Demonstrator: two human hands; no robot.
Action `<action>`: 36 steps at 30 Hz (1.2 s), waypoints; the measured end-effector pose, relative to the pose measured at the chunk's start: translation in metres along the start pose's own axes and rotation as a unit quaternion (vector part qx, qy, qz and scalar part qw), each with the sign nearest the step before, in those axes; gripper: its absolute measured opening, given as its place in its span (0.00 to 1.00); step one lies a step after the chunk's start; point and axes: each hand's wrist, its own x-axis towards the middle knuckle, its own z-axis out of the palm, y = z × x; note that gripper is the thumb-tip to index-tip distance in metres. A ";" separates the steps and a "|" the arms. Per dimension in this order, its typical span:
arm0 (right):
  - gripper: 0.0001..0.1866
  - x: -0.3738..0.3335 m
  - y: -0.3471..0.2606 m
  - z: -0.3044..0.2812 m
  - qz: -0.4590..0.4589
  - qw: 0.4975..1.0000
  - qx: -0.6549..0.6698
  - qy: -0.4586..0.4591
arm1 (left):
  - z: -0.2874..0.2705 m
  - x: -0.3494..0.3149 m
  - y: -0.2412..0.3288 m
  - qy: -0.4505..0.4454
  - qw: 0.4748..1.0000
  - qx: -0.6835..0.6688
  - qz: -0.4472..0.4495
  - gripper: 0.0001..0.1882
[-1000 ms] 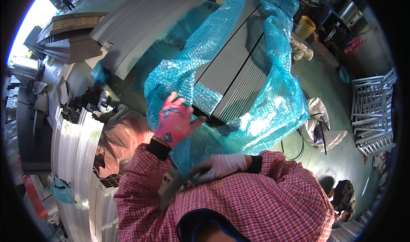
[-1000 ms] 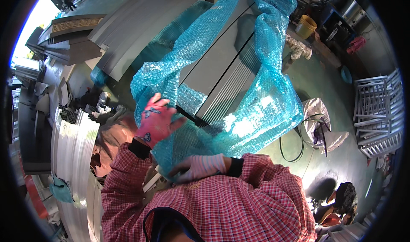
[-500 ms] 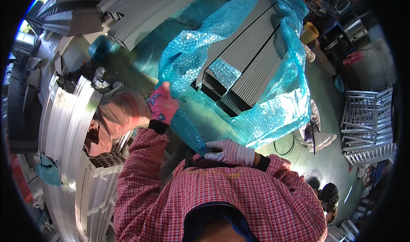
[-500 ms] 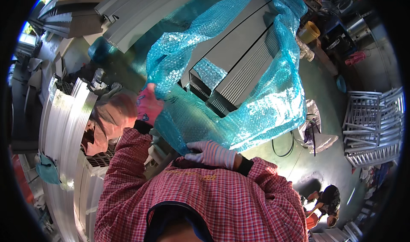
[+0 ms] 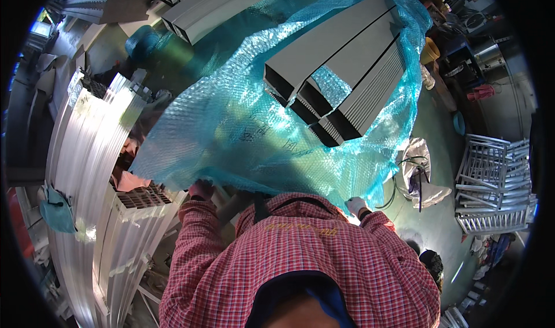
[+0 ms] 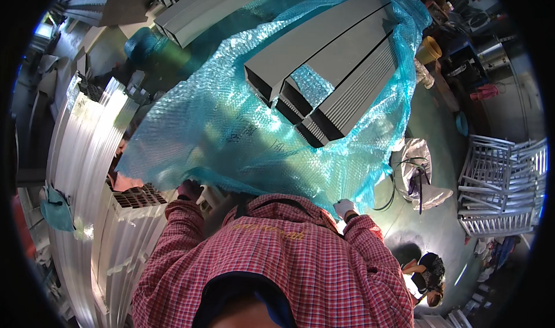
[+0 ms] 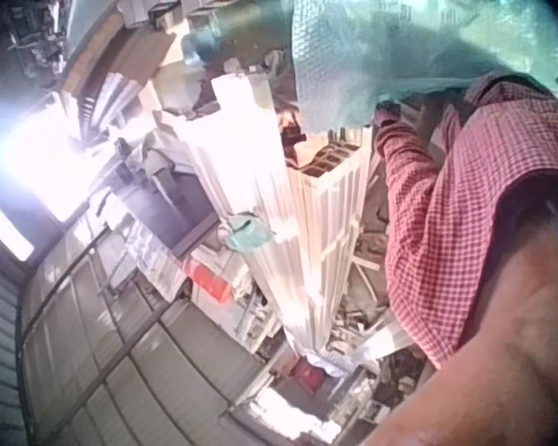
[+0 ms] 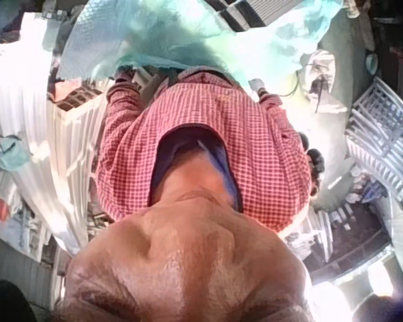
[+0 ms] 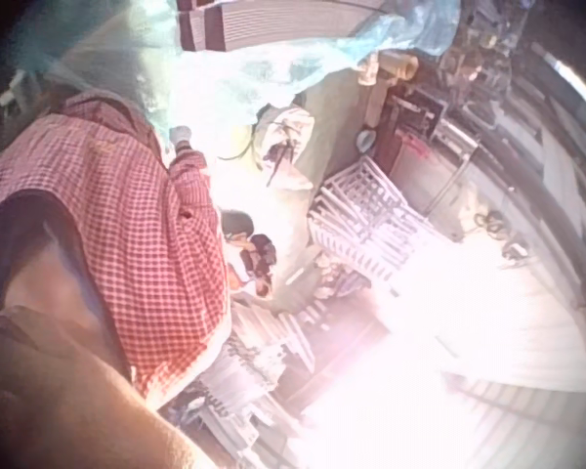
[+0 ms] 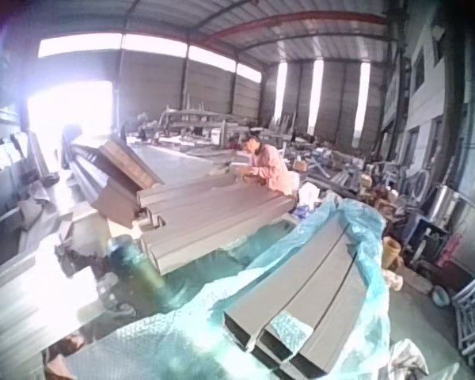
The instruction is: The person unwraps a metal baluster from bubble wrap, retrieves a container of orange finish, and applies it to the baluster's decorative end using a sponge. The person then places the baluster back on the workbench.
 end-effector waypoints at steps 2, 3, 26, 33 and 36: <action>0.12 0.014 0.032 0.042 0.015 0.999 0.052 0.004 | 0.001 -0.017 0.015 -0.097 0.956 -0.252 -0.119 0.20; 0.11 0.010 0.031 0.034 0.060 0.979 0.194 0.001 | 0.007 -0.019 0.011 -0.096 0.846 -0.480 -0.211 0.21; 0.36 0.026 0.090 -0.393 -0.021 0.717 0.313 0.622 | -0.222 0.031 0.242 0.248 0.637 -0.729 0.040 0.06; 0.17 0.089 0.150 -0.446 0.046 0.802 0.303 0.513 | -0.302 0.019 0.445 0.278 0.853 -0.365 0.247 0.13; 0.12 0.126 0.231 -0.394 0.038 0.616 0.519 0.592 | -0.317 0.018 0.505 0.259 0.880 -0.171 0.360 0.23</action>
